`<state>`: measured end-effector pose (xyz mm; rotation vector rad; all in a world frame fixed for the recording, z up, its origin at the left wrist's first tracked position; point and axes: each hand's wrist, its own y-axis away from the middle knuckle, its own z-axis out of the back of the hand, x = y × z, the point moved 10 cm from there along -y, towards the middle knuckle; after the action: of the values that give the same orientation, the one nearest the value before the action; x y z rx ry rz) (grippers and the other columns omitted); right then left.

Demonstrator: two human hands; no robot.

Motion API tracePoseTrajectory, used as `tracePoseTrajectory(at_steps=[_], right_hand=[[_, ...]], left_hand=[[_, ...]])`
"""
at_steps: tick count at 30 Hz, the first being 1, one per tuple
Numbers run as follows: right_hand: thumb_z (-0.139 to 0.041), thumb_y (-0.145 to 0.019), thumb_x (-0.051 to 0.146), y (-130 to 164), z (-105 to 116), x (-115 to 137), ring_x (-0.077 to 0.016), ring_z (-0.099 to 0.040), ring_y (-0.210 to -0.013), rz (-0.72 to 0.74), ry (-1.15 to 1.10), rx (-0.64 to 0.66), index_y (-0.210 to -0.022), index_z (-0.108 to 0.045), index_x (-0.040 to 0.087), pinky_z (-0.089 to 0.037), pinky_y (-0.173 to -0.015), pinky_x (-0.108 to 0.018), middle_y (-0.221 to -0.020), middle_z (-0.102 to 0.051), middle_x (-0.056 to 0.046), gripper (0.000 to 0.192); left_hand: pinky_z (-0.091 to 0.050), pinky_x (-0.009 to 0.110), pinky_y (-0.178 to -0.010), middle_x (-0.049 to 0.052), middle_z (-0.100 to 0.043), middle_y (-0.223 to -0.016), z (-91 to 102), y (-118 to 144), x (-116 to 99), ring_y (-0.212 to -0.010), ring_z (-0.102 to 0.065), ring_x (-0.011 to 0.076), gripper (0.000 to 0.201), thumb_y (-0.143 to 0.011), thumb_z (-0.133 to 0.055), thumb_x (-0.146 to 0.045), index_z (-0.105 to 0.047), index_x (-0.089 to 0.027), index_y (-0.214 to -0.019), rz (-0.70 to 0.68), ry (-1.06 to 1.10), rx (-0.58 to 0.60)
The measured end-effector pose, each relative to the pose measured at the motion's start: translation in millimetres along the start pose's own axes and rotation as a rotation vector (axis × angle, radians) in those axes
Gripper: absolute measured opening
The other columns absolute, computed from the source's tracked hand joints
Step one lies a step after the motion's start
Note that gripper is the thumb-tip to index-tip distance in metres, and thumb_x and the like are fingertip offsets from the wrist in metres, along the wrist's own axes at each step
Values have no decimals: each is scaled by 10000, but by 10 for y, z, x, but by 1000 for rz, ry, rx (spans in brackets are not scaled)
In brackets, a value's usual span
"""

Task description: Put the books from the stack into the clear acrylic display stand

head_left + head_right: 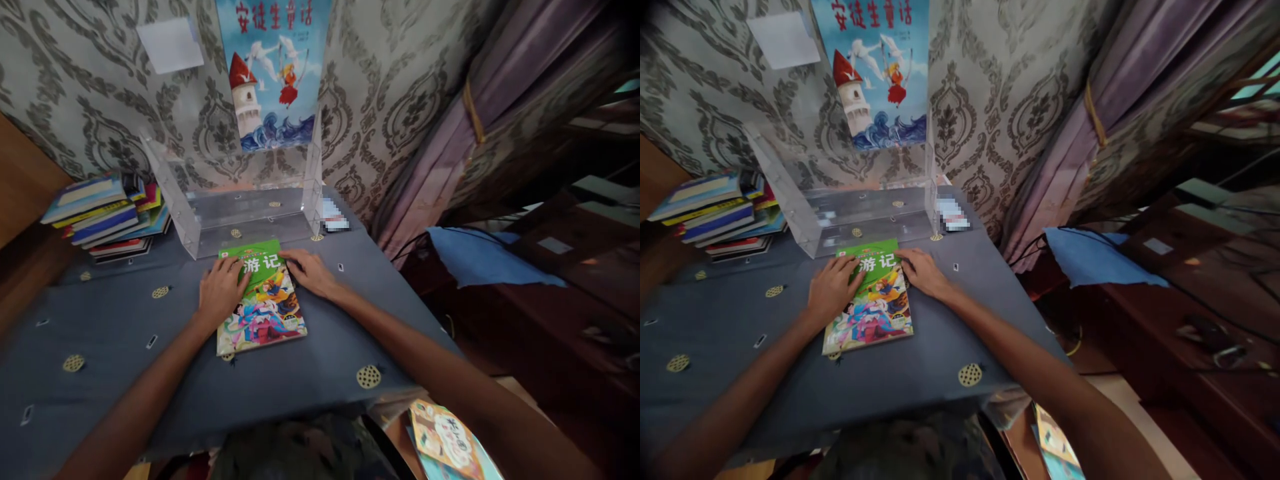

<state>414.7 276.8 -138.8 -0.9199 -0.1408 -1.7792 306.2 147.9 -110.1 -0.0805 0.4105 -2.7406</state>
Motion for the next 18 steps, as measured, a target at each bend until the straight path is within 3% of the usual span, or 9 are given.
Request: tracePoseTrajectory(at_steps=[14, 18], right_hand=[[-467, -972, 162, 1161, 123, 599, -198, -635, -1089, 51, -206, 67, -1250, -655, 239, -521, -930, -379, -1189, -686, -100, 345], [-456, -975, 172, 1209, 131, 584, -190, -657, -1033, 34, -251, 55, -1225, -670, 233, -523, -916, -366, -1120, -722, -85, 335]], left_hand=[[-424, 488, -970, 134, -643, -1304, -19, -16, 35, -1201, -555, 335, 369, -997, -408, -357, -649, -172, -1206, -32, 31, -20], [-422, 479, -973, 148, -673, -1211, 92, 112, -267, -1138, -585, 318, 344, -1008, -403, -333, -664, -153, -1142, -205, 56, 7]])
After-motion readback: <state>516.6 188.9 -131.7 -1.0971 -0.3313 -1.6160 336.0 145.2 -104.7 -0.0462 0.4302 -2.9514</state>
